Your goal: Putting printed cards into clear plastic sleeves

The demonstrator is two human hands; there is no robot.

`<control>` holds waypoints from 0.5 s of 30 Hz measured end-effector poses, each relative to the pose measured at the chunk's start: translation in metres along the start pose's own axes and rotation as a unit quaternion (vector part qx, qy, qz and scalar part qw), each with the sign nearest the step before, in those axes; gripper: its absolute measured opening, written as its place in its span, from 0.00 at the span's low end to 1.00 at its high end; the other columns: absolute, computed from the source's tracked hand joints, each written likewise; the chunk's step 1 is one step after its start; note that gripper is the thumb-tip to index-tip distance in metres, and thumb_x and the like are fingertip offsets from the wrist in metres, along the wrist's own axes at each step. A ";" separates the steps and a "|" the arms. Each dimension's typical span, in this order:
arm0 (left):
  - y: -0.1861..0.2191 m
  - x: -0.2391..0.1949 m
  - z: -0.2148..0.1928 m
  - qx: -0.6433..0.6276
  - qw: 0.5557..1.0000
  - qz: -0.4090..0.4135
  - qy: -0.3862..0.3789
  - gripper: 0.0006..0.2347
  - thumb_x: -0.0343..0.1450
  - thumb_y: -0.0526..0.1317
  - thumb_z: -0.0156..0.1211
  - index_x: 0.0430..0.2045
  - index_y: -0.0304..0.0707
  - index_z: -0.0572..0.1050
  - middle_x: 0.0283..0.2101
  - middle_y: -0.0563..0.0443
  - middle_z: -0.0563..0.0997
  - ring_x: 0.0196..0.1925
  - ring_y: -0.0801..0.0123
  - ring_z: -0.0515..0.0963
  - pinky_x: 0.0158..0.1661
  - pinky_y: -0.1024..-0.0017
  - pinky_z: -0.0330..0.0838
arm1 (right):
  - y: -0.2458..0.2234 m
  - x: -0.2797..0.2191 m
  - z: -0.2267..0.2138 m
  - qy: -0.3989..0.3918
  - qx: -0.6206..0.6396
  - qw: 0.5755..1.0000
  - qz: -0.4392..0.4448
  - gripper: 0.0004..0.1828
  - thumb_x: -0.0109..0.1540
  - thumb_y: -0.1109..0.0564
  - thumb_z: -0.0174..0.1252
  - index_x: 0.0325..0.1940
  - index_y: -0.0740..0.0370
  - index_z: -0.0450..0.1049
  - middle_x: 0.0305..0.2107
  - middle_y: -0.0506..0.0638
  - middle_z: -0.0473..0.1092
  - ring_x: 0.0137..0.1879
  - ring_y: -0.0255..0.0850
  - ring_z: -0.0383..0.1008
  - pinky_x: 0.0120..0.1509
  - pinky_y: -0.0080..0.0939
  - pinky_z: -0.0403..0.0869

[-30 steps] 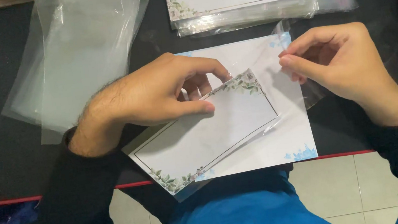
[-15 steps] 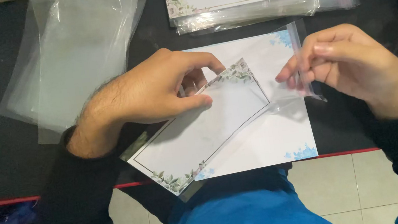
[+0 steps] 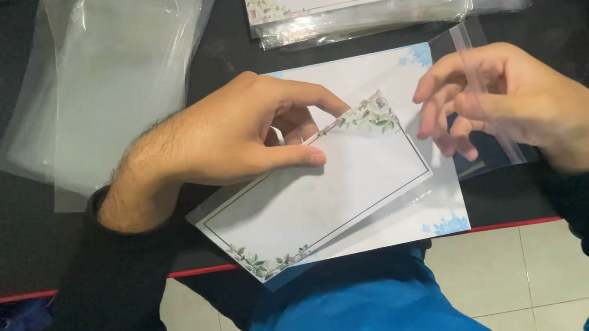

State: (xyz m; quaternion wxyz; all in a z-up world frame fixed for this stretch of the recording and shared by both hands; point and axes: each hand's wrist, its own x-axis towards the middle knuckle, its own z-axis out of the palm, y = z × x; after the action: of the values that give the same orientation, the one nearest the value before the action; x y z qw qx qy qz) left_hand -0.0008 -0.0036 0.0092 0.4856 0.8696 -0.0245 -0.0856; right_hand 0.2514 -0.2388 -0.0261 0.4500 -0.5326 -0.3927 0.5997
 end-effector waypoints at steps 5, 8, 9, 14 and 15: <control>0.002 0.000 0.000 -0.011 0.999 0.033 -0.016 0.21 0.70 0.45 0.66 0.58 0.43 0.74 0.36 0.57 0.82 0.35 0.75 0.80 0.34 0.77 0.77 | 0.003 -0.001 0.001 0.005 0.026 1.000 -0.006 0.30 0.60 0.40 0.66 0.53 0.69 0.75 0.37 0.62 0.81 0.30 0.44 0.81 0.28 0.40 0.79; 0.002 0.000 0.001 -0.015 1.000 0.020 -0.003 0.21 0.69 0.44 0.68 0.57 0.42 0.75 0.32 0.59 0.80 0.33 0.77 0.78 0.34 0.77 0.77 | 0.008 0.001 -0.003 -0.019 0.018 0.999 -0.035 0.29 0.61 0.43 0.66 0.56 0.67 0.74 0.40 0.61 0.80 0.32 0.44 0.81 0.33 0.39 0.84; 0.001 0.000 0.001 -0.017 1.000 0.003 -0.002 0.21 0.69 0.45 0.68 0.57 0.45 0.75 0.32 0.60 0.80 0.33 0.77 0.78 0.34 0.77 0.77 | 0.010 0.001 -0.005 -0.014 0.000 0.999 -0.040 0.28 0.60 0.44 0.65 0.55 0.67 0.75 0.39 0.59 0.81 0.29 0.42 0.81 0.32 0.38 0.84; -0.002 0.001 0.002 -0.011 1.000 -0.004 -0.002 0.22 0.69 0.47 0.66 0.58 0.44 0.74 0.33 0.59 0.81 0.34 0.76 0.79 0.33 0.76 0.77 | 0.005 0.000 0.004 0.072 0.006 0.997 0.004 0.19 0.60 0.53 0.62 0.50 0.68 0.75 0.34 0.61 0.80 0.30 0.47 0.78 0.31 0.45 0.79; -0.002 0.001 0.002 -0.011 1.000 -0.004 0.002 0.22 0.69 0.46 0.67 0.58 0.43 0.75 0.33 0.59 0.80 0.34 0.77 0.79 0.33 0.77 0.77 | 0.008 -0.001 -0.001 0.053 0.042 0.997 -0.032 0.22 0.65 0.44 0.61 0.50 0.66 0.75 0.35 0.60 0.79 0.31 0.45 0.79 0.32 0.41 0.79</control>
State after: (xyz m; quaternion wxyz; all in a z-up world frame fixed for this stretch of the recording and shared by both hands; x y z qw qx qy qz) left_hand -0.0006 -0.0043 0.0060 0.4950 0.8644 -0.0191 -0.0861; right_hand 0.2519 -0.2416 -0.0333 0.5105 -0.5316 -0.3598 0.5722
